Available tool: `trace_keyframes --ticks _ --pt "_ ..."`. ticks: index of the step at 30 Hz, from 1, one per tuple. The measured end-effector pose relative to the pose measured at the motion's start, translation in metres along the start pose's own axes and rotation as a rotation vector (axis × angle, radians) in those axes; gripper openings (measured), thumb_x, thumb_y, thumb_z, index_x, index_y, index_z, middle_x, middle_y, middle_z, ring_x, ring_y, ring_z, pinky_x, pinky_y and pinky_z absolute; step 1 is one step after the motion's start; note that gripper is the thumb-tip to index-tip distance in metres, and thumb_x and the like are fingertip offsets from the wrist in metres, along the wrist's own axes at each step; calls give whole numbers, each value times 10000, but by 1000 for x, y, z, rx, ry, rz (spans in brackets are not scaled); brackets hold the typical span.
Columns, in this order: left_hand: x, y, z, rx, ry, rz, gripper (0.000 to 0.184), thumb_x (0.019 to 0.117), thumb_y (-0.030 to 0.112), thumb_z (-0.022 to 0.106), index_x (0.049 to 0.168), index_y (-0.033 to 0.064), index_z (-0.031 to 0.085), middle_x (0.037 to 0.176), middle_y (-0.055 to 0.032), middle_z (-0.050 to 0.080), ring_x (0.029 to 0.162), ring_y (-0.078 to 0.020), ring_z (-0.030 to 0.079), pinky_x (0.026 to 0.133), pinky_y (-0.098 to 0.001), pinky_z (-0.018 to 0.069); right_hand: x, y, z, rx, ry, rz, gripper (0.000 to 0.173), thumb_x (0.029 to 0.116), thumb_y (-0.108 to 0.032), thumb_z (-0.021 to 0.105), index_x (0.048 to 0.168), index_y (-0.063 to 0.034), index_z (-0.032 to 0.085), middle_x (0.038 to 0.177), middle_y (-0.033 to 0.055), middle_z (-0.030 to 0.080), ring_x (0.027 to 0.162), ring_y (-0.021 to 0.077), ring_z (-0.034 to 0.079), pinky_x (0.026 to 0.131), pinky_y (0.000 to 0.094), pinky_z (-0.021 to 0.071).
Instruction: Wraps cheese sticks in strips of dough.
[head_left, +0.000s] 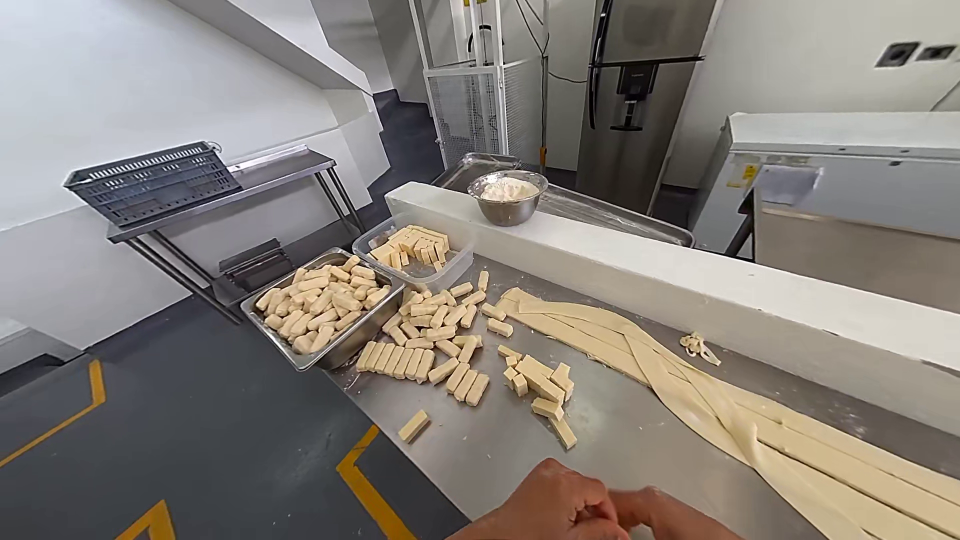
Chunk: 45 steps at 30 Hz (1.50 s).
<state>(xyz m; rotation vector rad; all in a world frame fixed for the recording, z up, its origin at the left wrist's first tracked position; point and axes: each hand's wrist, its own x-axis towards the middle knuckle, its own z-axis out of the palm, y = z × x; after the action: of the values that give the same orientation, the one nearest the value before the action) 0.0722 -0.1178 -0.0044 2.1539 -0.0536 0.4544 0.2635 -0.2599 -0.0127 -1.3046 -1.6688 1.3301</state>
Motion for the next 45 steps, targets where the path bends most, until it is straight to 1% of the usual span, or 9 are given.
trace_keyframes --ticks 3,8,13,17,21,28,34,41,45 --pt "13 -26 17 101 220 -90 200 1001 123 598 962 -32 719 801 -139 704 719 -205 683 703 -362 567 12 10 21 237 255 43 83 969 -115 644 910 -65 673 734 -73 649 656 -6 600 627 217 506" --pt "9 -95 13 639 -21 -26 298 969 -16 558 1177 82 747 1315 -90 685 1276 -339 593 1015 -538 486 -11 22 23 483 325 50 163 970 11 550 1025 -101 655 899 -70 737 816 38 699 766 260 584" --pt "-3 -88 18 647 -65 40 174 974 64 602 1056 75 754 999 -81 748 1054 -263 698 982 -481 513 -15 25 25 518 496 162 204 979 26 501 1007 -86 670 839 -58 734 761 41 693 728 249 581" --pt "-15 -34 11 -307 -20 -553 266 948 64 668 1195 -32 675 1134 -171 667 1014 -208 665 923 -352 550 -4 24 28 253 483 291 152 993 -25 544 1106 12 639 861 32 701 772 95 678 758 311 573" --pt "-39 -23 10 -561 4 -570 243 926 51 677 1150 -43 681 1388 -177 536 1230 -198 585 961 -339 556 22 9 36 -13 293 287 312 1008 -46 547 1293 64 482 895 137 671 780 223 662 756 421 553" --pt "-72 -4 -14 31 207 -804 357 948 88 682 1285 -25 651 1128 -166 736 1044 -291 706 996 -501 511 75 4 62 143 178 392 296 1015 -42 547 1291 41 480 937 124 692 784 202 705 770 393 592" --pt "-146 -104 -25 922 785 -395 142 900 -42 627 942 -60 761 1062 -199 752 1005 -364 738 912 -495 588 112 22 77 386 198 495 90 1032 -71 572 1084 -6 604 801 36 694 654 107 679 648 266 577" --pt "-165 -111 4 891 904 -308 201 916 22 620 1036 8 780 1144 -150 749 984 -267 737 900 -344 586 85 32 70 460 212 570 46 1009 -44 606 982 -18 632 767 43 722 662 142 713 671 301 609" --pt "-162 -112 20 779 910 -318 216 919 44 608 1031 -24 781 1207 -190 725 1204 -433 649 1039 -517 520 69 38 65 438 204 579 53 996 -43 619 963 -25 657 777 32 730 693 138 721 697 309 608"
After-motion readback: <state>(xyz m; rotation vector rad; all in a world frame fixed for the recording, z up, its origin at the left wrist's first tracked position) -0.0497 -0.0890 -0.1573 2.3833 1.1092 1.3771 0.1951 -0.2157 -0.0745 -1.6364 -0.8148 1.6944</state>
